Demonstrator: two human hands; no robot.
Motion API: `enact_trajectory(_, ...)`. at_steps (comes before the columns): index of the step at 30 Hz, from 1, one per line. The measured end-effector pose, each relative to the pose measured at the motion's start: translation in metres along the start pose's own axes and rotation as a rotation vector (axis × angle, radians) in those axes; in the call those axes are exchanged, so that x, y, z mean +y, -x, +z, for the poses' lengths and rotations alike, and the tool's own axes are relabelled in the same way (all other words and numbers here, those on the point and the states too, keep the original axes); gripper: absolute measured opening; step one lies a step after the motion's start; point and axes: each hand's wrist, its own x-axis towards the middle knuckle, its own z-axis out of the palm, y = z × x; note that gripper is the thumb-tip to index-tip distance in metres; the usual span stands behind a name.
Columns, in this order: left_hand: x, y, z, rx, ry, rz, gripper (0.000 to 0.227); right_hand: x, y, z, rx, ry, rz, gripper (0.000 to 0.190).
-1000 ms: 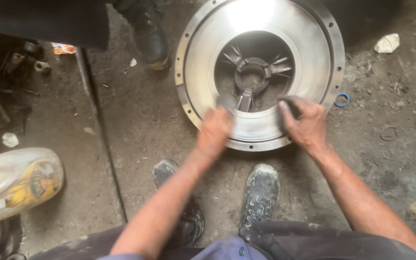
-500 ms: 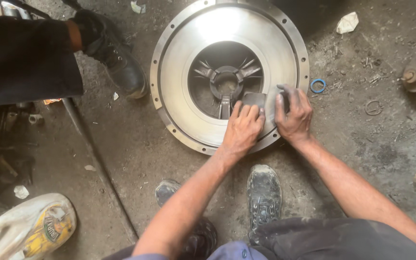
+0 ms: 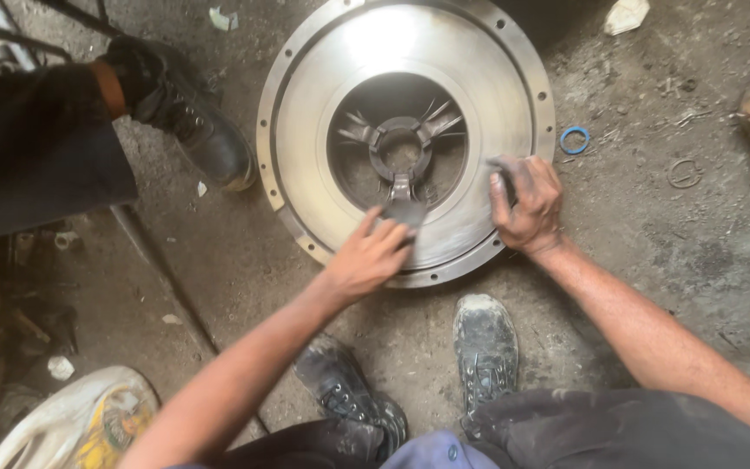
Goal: The person rubs a small abrasive block across the surface of a circular metallic component, moving it in circular and back-and-forth motions to smooth different sections.
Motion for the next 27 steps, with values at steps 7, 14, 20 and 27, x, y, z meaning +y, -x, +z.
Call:
enact_trajectory(7,0.003,-0.102,0.011,0.090,0.004,-0.023,0.019,-0.003,-0.004,-0.012,-0.030,-0.052,-0.031,0.011)
enact_trajectory(14,0.018,-0.006,-0.005,0.051,0.013,0.006,0.032,0.000,0.004,-0.007,0.003,-0.097,0.026,0.008)
enact_trajectory(20,0.018,-0.082,0.008,0.214,-0.028,-0.021,0.016,-0.003,-0.002,-0.007,0.013,-0.133,0.026,0.011)
enact_trajectory(27,-0.001,-0.151,0.015,0.258,-0.048,-0.200,0.022,-0.003,0.003,-0.014,0.008,-0.174,0.009,0.013)
